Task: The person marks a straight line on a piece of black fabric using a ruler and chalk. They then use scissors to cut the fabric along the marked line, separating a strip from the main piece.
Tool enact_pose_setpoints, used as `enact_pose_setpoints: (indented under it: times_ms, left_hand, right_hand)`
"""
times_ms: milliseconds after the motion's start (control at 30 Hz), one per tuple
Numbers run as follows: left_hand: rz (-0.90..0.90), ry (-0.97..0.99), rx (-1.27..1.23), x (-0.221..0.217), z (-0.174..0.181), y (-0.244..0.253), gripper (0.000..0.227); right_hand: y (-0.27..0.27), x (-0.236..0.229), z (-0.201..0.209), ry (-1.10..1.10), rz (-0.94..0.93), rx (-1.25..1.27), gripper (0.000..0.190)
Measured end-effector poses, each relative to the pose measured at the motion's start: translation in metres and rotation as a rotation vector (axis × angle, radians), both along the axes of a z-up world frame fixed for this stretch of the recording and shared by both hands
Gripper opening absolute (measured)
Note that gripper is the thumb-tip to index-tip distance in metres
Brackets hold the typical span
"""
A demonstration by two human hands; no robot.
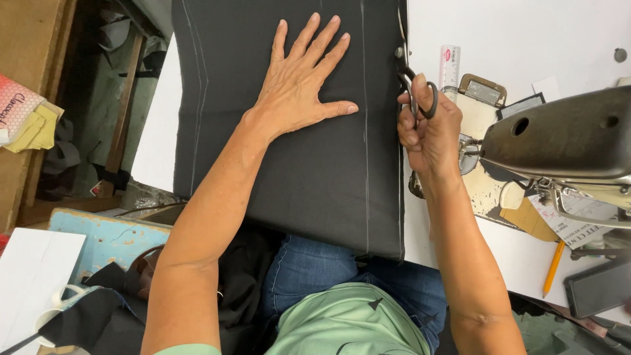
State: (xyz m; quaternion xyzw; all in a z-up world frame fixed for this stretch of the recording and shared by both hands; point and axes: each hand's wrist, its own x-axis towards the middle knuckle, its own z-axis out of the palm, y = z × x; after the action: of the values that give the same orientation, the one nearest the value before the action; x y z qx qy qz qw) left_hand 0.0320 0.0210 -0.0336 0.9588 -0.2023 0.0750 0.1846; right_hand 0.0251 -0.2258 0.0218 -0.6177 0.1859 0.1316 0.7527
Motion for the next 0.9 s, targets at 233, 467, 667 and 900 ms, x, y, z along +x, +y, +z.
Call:
enact_pose_setpoints:
  times_ms: [233, 467, 667, 900]
  left_hand:
    - [0.004, 0.022, 0.020, 0.000, 0.003, 0.000, 0.105]
    - [-0.001, 0.024, 0.016, 0.000, 0.002, 0.000, 0.104]
    - [0.009, -0.010, 0.024, 0.001, -0.002, 0.000, 0.105]
    - [0.005, -0.001, 0.025, 0.001, 0.000, 0.001, 0.105]
  right_hand:
    - [0.005, 0.008, -0.006, -0.044, 0.013, -0.015, 0.045]
    - [0.005, 0.010, -0.006, -0.043, 0.015, -0.032, 0.042]
    - [0.014, 0.028, 0.008, 0.004, 0.002, -0.031, 0.054]
    - [0.016, 0.038, -0.001, -0.028, 0.016, -0.062, 0.053]
